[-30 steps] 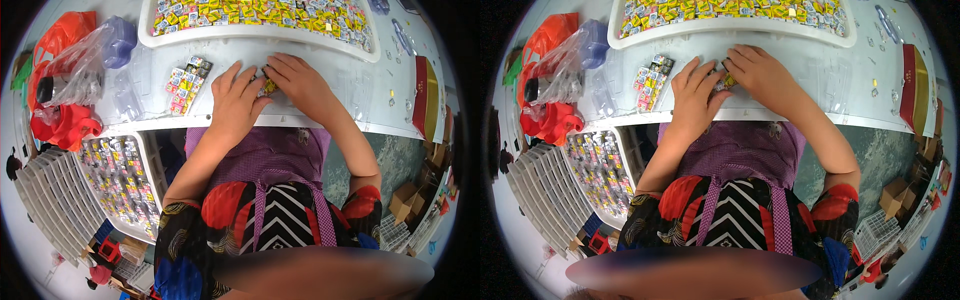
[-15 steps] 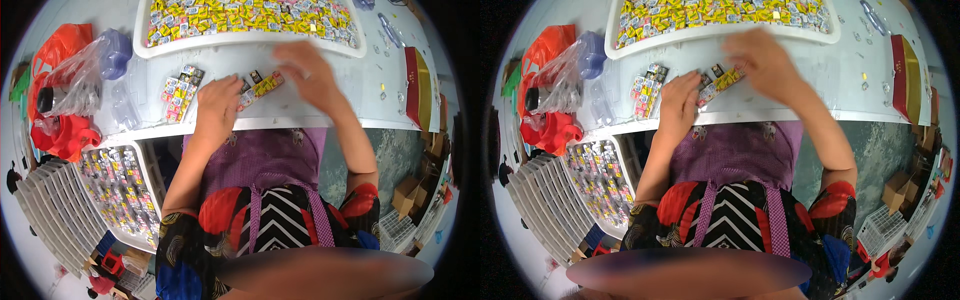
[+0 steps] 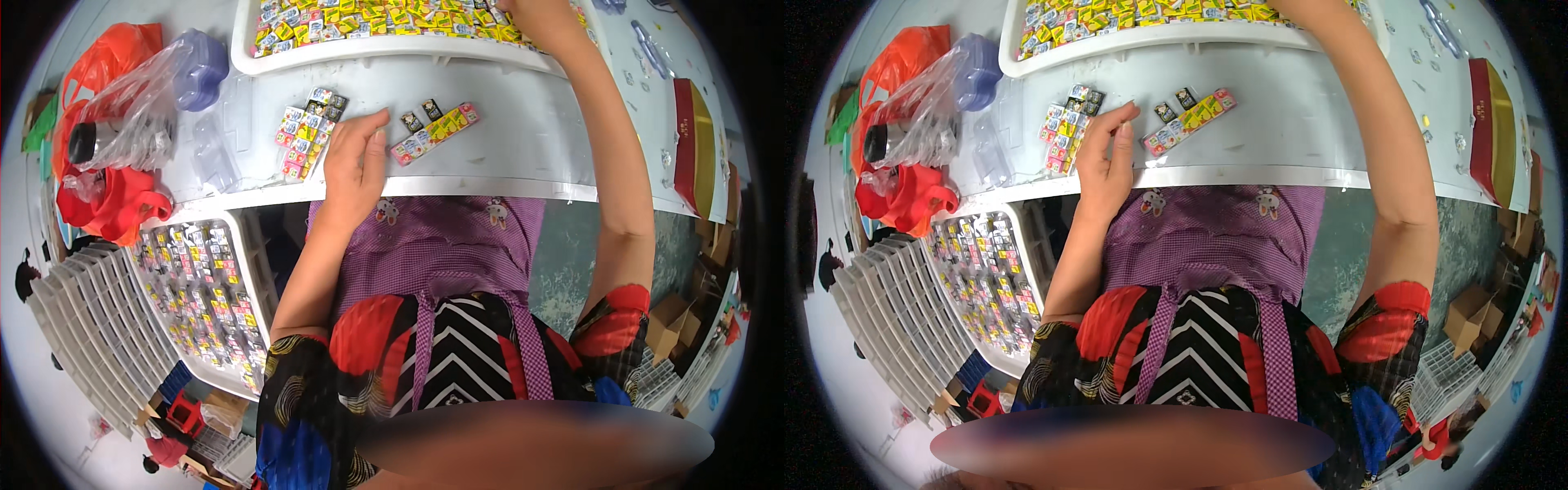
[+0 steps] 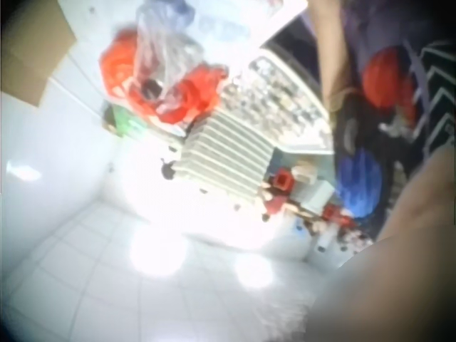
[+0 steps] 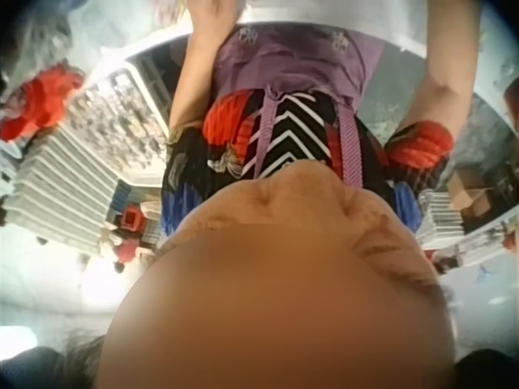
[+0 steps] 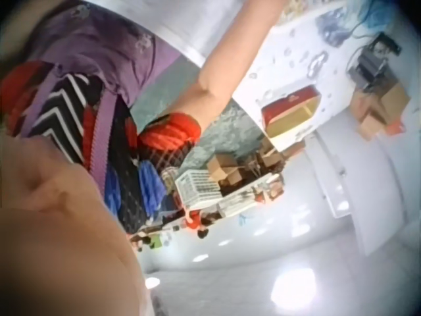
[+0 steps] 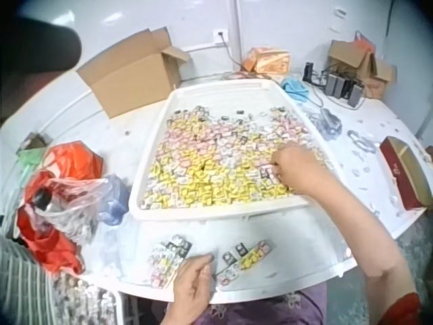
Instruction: Sorting and packaging small colorful square stickers into plastic trays.
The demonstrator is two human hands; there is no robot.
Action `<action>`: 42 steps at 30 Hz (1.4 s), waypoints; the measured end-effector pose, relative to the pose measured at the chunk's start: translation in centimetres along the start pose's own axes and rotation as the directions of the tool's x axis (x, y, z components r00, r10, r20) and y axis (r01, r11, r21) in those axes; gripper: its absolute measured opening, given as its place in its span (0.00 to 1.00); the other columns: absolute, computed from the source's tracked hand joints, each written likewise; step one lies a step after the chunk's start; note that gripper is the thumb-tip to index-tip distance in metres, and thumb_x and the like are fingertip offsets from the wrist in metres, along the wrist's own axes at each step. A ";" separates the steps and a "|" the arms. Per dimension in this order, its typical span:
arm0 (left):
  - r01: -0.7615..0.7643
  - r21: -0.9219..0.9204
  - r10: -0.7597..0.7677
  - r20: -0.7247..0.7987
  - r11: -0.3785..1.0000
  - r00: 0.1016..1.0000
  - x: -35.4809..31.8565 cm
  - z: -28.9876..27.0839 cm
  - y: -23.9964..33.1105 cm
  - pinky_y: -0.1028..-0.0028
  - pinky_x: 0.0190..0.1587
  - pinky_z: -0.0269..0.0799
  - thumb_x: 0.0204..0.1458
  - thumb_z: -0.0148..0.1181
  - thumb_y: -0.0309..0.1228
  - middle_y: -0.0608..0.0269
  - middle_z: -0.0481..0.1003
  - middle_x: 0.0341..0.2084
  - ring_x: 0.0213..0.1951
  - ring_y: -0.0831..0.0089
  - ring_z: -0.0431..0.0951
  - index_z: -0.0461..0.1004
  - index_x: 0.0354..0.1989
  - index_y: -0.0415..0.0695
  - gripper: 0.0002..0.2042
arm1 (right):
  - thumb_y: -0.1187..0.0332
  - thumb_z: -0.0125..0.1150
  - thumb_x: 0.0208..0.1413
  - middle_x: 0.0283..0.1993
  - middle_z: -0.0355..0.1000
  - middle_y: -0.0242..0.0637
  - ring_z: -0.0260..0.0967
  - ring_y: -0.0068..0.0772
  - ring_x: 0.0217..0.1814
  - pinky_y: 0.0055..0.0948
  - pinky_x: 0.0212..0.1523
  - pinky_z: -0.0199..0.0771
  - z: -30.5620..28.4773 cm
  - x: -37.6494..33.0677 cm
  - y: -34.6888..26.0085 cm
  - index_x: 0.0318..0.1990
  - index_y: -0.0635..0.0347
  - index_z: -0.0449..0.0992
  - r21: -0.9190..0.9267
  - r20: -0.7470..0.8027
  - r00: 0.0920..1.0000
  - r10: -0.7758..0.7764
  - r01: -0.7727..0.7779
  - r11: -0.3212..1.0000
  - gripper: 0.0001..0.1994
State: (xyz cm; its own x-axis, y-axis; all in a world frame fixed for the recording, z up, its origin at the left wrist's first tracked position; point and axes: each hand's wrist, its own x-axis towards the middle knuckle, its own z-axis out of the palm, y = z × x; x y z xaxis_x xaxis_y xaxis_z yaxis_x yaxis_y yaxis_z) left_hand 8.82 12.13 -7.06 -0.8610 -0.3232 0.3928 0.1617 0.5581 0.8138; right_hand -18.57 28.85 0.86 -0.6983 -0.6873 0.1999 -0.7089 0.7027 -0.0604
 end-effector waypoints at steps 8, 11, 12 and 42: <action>-0.211 0.252 0.179 0.146 0.944 0.973 0.5 0.4 0.4 0.61 0.53 0.62 0.52 0.57 0.25 0.57 0.75 0.44 0.49 0.56 0.70 0.75 0.48 0.41 0.14 | 0.75 0.57 0.45 0.31 0.73 0.54 0.72 0.56 0.37 0.46 0.42 0.73 0.1 -0.2 -1.2 0.30 0.65 0.78 -0.112 -0.011 0.992 -0.125 0.123 0.986 0.06; -0.238 0.379 0.158 0.230 0.894 0.960 -0.1 1.0 0.6 0.58 0.57 0.58 0.52 0.59 0.30 0.60 0.72 0.51 0.55 0.56 0.65 0.75 0.49 0.43 0.15 | 0.76 0.55 0.44 0.32 0.73 0.55 0.72 0.57 0.38 0.46 0.42 0.73 0.2 -0.4 -0.9 0.29 0.66 0.78 -0.167 0.077 0.988 -0.137 0.148 0.975 0.06; -0.239 0.380 0.160 0.226 0.894 0.961 0.0 1.0 0.8 0.58 0.57 0.58 0.52 0.59 0.30 0.60 0.72 0.51 0.55 0.56 0.65 0.75 0.49 0.43 0.15 | 0.76 0.55 0.44 0.32 0.73 0.55 0.72 0.57 0.38 0.46 0.42 0.73 0.5 -0.4 -0.3 0.29 0.66 0.78 -0.169 0.075 0.987 -0.139 0.150 0.974 0.06; -0.251 0.347 0.214 0.143 0.904 0.966 -0.4 1.4 0.4 0.62 0.53 0.64 0.46 0.65 0.28 0.57 0.75 0.47 0.51 0.58 0.71 0.78 0.40 0.39 0.12 | 0.75 0.58 0.45 0.35 0.66 0.35 0.63 0.41 0.43 0.35 0.47 0.64 4.2 -7.8 -9.3 0.32 0.59 0.73 0.529 0.029 0.828 -0.560 0.463 0.711 0.05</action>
State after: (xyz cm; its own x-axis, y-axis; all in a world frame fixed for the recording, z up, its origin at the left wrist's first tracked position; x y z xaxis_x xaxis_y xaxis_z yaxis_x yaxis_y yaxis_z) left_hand 8.52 13.56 -7.52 -0.8663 -0.0839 0.4924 0.1950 0.8507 0.4881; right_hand -6.97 26.91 -4.26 -0.1840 -0.9679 0.1714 -0.8798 0.0844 -0.4679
